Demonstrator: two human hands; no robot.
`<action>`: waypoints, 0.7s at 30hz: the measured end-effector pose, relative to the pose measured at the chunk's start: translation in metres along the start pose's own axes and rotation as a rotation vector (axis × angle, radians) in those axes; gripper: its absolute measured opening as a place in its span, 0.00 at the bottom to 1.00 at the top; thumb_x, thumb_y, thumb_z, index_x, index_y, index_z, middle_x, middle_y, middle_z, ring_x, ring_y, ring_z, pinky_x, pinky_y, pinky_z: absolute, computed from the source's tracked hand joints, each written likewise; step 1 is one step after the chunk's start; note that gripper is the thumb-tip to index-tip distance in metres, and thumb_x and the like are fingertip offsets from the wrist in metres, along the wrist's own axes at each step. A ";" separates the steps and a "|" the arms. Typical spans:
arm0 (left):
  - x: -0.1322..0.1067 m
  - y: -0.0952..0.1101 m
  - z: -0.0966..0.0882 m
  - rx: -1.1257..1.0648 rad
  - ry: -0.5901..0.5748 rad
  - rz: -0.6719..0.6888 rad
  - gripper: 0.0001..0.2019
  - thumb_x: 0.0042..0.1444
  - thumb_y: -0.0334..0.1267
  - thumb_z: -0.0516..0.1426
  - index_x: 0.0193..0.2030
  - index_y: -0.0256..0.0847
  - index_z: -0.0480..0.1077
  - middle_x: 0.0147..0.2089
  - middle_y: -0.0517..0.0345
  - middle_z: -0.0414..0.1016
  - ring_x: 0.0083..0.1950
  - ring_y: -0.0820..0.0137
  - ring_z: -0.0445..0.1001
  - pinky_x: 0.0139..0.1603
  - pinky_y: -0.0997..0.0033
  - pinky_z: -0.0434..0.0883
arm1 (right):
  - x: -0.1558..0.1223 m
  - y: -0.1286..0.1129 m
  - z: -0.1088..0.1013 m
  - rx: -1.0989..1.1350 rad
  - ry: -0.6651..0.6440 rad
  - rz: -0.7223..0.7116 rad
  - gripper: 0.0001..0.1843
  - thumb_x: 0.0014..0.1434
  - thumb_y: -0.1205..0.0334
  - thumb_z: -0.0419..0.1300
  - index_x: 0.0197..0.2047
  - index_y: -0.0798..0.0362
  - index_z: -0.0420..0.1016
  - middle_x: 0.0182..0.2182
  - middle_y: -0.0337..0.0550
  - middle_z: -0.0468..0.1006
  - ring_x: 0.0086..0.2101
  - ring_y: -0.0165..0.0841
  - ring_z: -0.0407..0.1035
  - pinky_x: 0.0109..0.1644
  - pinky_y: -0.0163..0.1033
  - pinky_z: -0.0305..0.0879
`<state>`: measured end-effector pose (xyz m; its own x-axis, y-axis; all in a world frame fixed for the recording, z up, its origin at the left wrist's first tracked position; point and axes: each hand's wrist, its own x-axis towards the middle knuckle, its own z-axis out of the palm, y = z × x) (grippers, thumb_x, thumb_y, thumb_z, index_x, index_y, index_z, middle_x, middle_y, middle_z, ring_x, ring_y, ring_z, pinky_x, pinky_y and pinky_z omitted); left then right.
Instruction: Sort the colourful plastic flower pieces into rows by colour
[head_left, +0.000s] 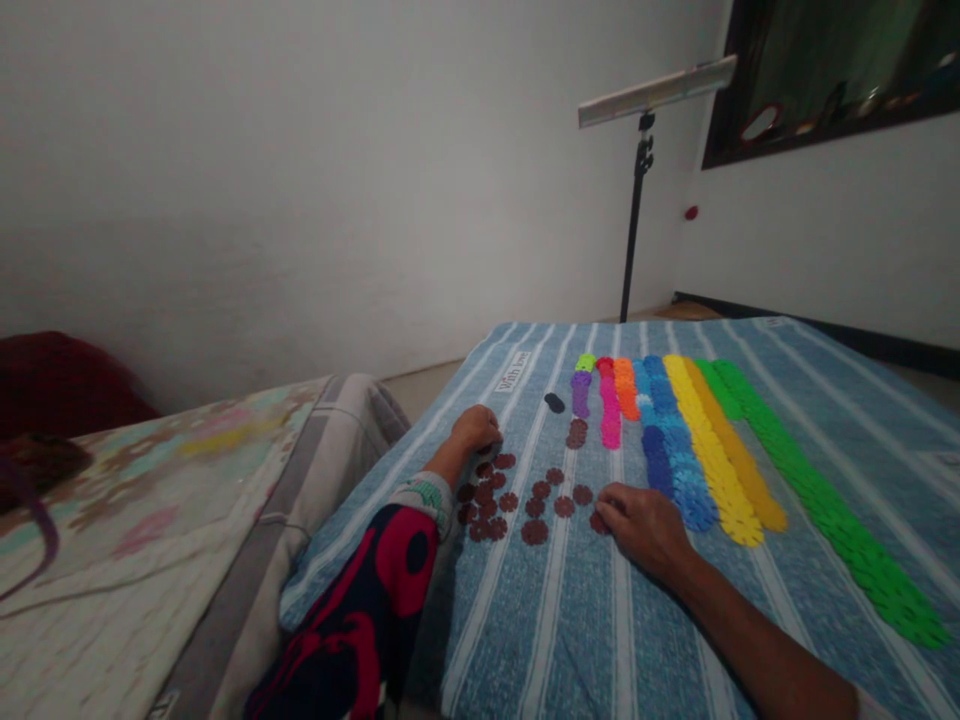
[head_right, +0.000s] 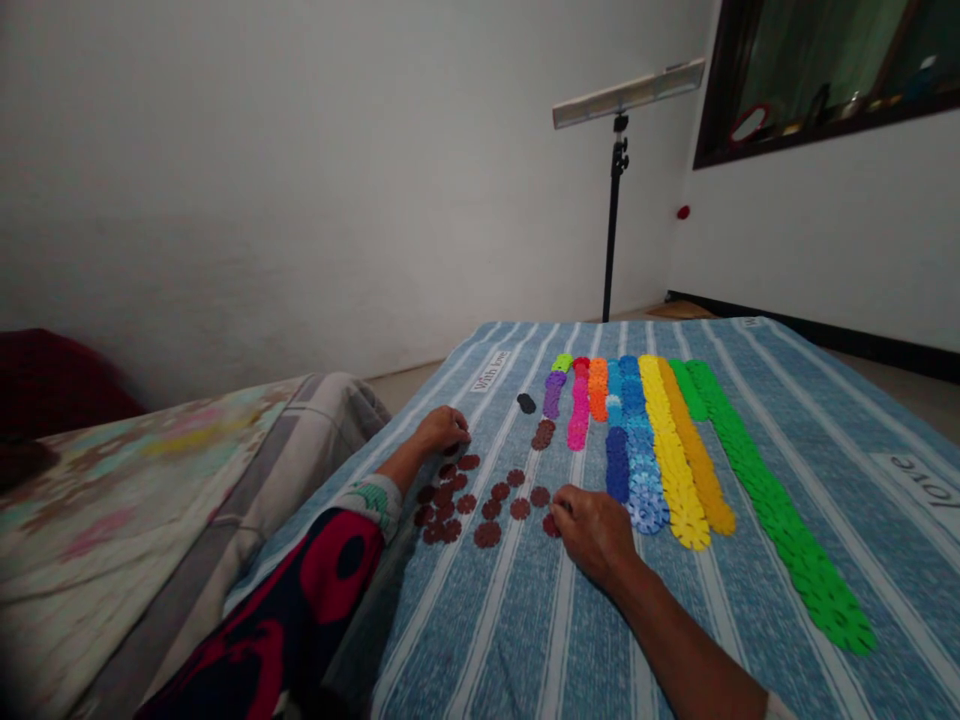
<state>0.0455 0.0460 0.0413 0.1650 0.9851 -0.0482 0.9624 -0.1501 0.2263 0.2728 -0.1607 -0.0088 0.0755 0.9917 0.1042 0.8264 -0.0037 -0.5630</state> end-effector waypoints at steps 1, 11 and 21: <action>0.001 -0.001 -0.001 -0.002 0.005 -0.002 0.09 0.39 0.33 0.64 0.31 0.40 0.81 0.31 0.56 0.80 0.36 0.66 0.76 0.35 0.75 0.68 | 0.000 0.000 0.000 0.007 0.000 0.000 0.14 0.61 0.61 0.53 0.29 0.50 0.78 0.28 0.39 0.81 0.31 0.33 0.73 0.34 0.35 0.53; -0.013 -0.026 -0.011 -0.094 -0.014 -0.010 0.10 0.37 0.36 0.66 0.30 0.38 0.80 0.26 0.59 0.77 0.33 0.68 0.75 0.33 0.75 0.67 | 0.000 0.003 0.002 0.015 0.008 -0.027 0.14 0.60 0.61 0.53 0.28 0.51 0.77 0.27 0.40 0.80 0.31 0.33 0.72 0.34 0.35 0.53; -0.012 -0.040 0.002 -0.265 -0.099 -0.092 0.16 0.43 0.29 0.63 0.42 0.35 0.79 0.29 0.58 0.79 0.28 0.71 0.74 0.26 0.78 0.67 | 0.001 0.005 0.005 0.010 0.014 -0.028 0.13 0.60 0.62 0.53 0.27 0.51 0.76 0.26 0.39 0.80 0.30 0.32 0.71 0.33 0.35 0.52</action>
<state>0.0052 0.0396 0.0308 0.1124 0.9786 -0.1724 0.8866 -0.0204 0.4621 0.2747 -0.1589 -0.0156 0.0608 0.9895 0.1314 0.8225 0.0249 -0.5683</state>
